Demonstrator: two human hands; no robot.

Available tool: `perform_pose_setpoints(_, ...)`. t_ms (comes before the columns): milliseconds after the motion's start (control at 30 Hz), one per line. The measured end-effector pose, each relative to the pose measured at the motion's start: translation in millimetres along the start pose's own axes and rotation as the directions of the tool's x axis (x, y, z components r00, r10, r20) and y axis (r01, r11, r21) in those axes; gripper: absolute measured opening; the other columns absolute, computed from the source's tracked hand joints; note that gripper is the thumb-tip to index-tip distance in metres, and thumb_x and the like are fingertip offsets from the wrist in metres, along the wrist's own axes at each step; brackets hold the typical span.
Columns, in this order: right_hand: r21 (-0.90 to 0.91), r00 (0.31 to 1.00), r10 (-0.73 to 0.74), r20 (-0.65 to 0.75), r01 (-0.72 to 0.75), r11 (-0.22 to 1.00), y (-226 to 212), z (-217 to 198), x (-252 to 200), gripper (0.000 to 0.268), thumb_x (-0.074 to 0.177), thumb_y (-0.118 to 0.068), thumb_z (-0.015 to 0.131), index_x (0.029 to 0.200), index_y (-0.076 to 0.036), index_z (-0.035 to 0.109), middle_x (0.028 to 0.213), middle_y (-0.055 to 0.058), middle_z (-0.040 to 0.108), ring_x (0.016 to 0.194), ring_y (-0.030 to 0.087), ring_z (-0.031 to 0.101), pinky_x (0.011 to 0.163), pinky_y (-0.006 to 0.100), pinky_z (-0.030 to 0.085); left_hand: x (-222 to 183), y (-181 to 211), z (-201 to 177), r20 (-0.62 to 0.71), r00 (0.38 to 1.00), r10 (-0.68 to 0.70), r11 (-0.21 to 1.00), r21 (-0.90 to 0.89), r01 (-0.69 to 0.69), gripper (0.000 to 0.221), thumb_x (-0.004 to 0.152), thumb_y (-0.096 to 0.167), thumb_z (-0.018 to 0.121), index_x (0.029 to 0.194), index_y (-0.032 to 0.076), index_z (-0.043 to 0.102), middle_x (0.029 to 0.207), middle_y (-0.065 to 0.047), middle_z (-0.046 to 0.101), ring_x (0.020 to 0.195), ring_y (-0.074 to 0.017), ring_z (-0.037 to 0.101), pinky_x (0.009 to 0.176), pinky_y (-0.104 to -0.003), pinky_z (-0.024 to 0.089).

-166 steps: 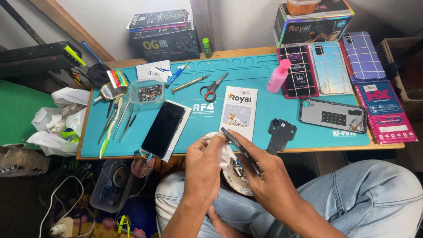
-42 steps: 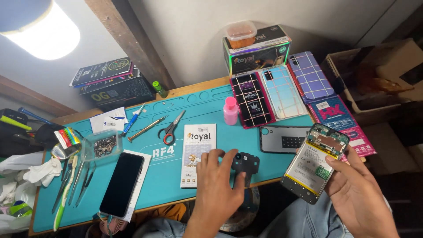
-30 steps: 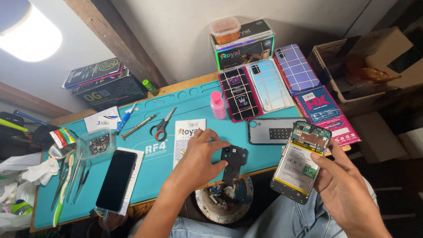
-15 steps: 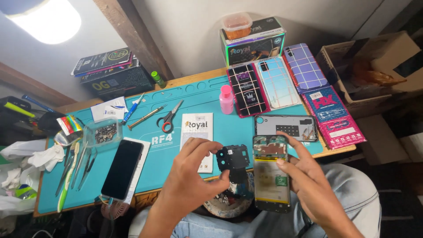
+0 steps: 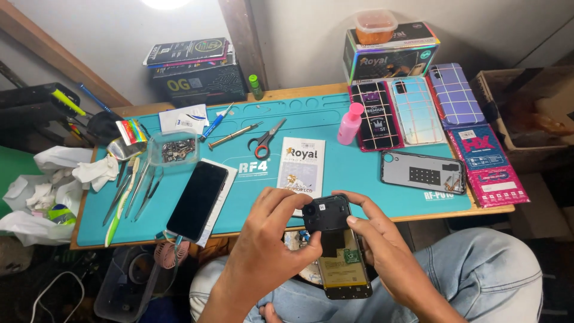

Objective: Cleaning internal phone components with a cloth and reassembling them into the phone chassis.

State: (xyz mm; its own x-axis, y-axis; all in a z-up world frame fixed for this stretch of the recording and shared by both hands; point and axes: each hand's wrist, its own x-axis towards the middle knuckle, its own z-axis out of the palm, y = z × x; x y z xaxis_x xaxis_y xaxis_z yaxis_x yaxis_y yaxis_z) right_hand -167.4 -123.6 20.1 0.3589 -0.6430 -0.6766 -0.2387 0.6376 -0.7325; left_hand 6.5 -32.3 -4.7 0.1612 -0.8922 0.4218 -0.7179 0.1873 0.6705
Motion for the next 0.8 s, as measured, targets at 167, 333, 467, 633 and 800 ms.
perform_pose_setpoints(167, 0.011, 0.999, -0.031, 0.017, 0.031, 0.999, 7.2, 10.5, 5.9, 0.048, 0.106, -0.019, 0.052, 0.151, -0.023, 0.069, 0.106, 0.02, 0.079, 0.086, 0.032, 0.071, 0.077, 0.043, 0.054, -6.8, -7.6, -6.4, -0.025, 1.0, -0.018, 1.0, 0.003, 0.018, 0.042, 0.083, 0.013, 0.08, 0.121, 0.001, 0.068, 0.109, -0.011, 0.067, 0.102, -0.0298, 0.06, 0.088, -0.043, 0.057)
perform_pose_setpoints(333, 0.0, 0.992, -0.109, 0.058, 0.109, 0.994, 16.6, 13.5, 13.9, 0.046, 0.105, -0.022, 0.055, 0.149, -0.019, 0.066, 0.095, 0.023, 0.082, 0.077, 0.032, 0.073, 0.07, 0.044, 0.055, -9.6, -11.0, -9.4, -0.044, 0.999, 0.004, 1.0, 0.0, -0.004, 0.043, 0.083, 0.012, 0.081, 0.122, -0.001, 0.067, 0.109, -0.012, 0.067, 0.101, -0.0307, 0.061, 0.088, -0.044, 0.057)
perform_pose_setpoints(467, -0.01, 0.994, -0.1, 0.046, 0.101, 0.995, 16.3, 16.7, 14.9, 0.046, 0.104, -0.023, 0.055, 0.149, -0.018, 0.066, 0.093, 0.024, 0.081, 0.075, 0.033, 0.073, 0.069, 0.045, 0.056, -11.7, -14.6, -9.8, -0.063, 0.998, 0.007, 1.0, 0.004, -0.007, 0.043, 0.084, 0.012, 0.082, 0.123, 0.0, 0.067, 0.109, -0.012, 0.066, 0.102, -0.0311, 0.061, 0.088, -0.044, 0.057)
perform_pose_setpoints(633, 0.015, 0.994, -0.107, 0.033, 0.107, 0.994, 14.5, 17.5, 16.0, 0.047, 0.104, -0.022, 0.055, 0.15, -0.018, 0.065, 0.092, 0.026, 0.083, 0.075, 0.035, 0.075, 0.071, 0.05, 0.06, -16.2, -19.9, -5.9, -0.063, 0.995, -0.083, 0.993, -0.087, 0.077, 0.047, 0.085, 0.017, 0.084, 0.127, 0.007, 0.069, 0.111, -0.012, 0.063, 0.106, -0.0292, 0.063, 0.088, -0.041, 0.059)
perform_pose_setpoints(800, 0.092, 0.992, -0.119, 0.046, 0.115, 0.989, 18.8, 10.9, 21.9, 0.047, 0.105, -0.02, 0.057, 0.151, -0.017, 0.066, 0.097, 0.022, 0.083, 0.081, 0.031, 0.074, 0.072, 0.044, 0.057, -15.0, -15.7, 3.9, -0.018, 0.88, -0.475, 0.8, -0.424, 0.424, 0.043, 0.091, 0.018, 0.078, 0.133, 0.011, 0.074, 0.102, -0.002, 0.075, 0.092, -0.0134, 0.069, 0.078, -0.03, 0.059)
